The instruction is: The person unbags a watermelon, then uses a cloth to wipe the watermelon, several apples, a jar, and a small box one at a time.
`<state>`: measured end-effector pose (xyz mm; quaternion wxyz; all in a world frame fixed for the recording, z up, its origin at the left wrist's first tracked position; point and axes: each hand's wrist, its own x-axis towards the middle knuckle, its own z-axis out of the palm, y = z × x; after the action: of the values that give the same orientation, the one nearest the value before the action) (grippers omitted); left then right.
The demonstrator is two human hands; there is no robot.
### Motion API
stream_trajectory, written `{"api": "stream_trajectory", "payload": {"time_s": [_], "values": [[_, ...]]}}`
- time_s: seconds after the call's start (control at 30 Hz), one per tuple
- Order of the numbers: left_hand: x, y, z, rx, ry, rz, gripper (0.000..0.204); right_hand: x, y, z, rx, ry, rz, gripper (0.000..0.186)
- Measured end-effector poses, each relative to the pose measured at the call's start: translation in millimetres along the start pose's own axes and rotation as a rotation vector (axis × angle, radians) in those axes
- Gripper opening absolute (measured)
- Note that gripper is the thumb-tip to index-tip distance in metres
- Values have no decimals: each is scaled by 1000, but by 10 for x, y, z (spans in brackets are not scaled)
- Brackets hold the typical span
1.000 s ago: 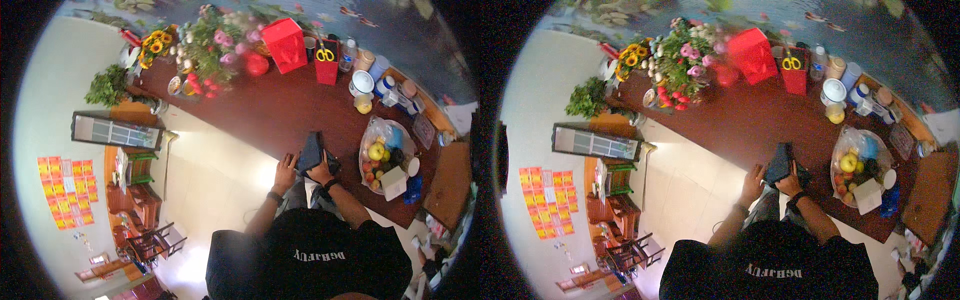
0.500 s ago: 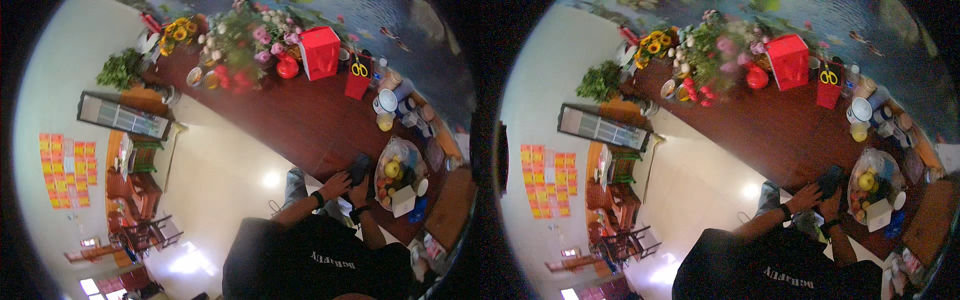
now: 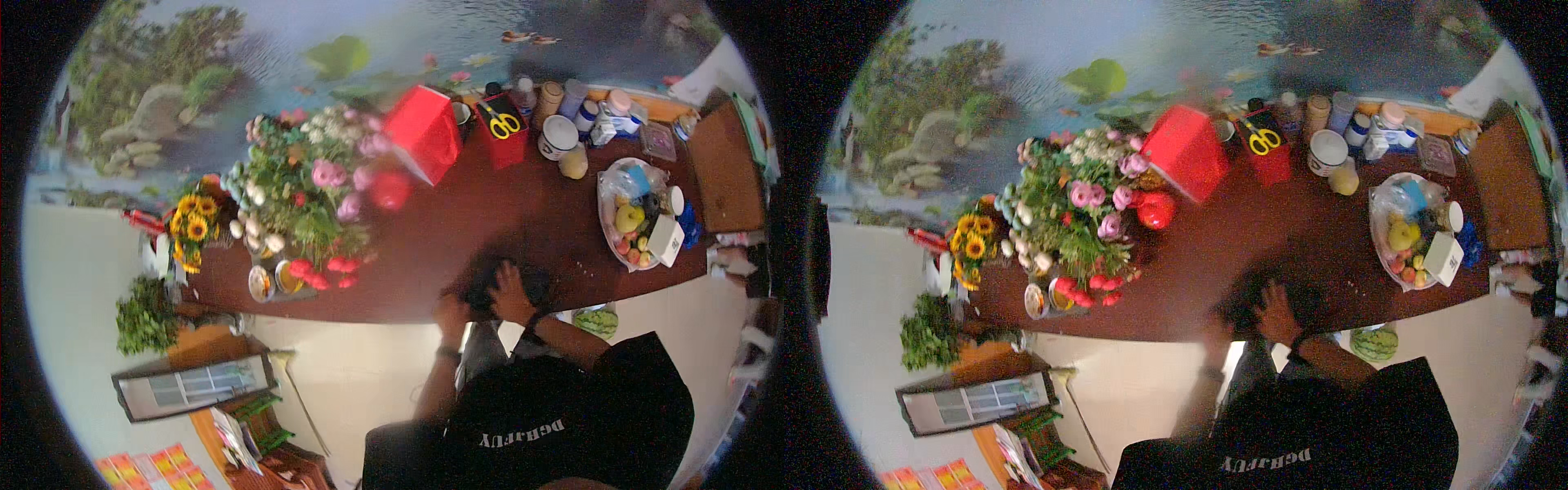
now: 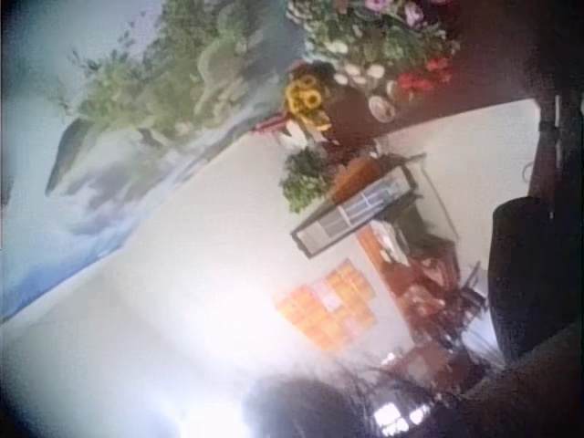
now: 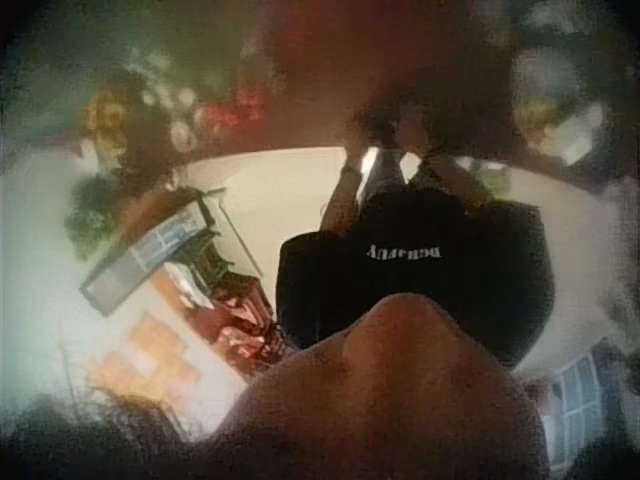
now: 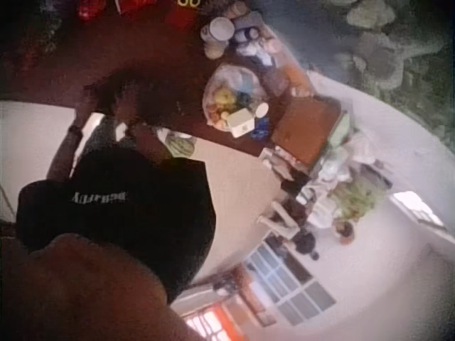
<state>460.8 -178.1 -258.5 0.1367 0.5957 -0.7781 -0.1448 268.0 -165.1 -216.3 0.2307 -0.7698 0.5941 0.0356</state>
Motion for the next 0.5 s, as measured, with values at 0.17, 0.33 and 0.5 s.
{"api": "stream_trajectory", "payload": {"time_s": [0.17, 0.33, 0.5], "values": [[-135, -985, -285, 93, -165, -139, 46, 410, -449, -9, 113, 71, -106, 51], [-149, -1433, 69, 96, -103, 45, 46, 373, -440, -102, 45, 221, -159, 56], [946, 568, -711, -29, -458, 263, 45, -337, 347, 75, 125, 318, 242, 63]]}}
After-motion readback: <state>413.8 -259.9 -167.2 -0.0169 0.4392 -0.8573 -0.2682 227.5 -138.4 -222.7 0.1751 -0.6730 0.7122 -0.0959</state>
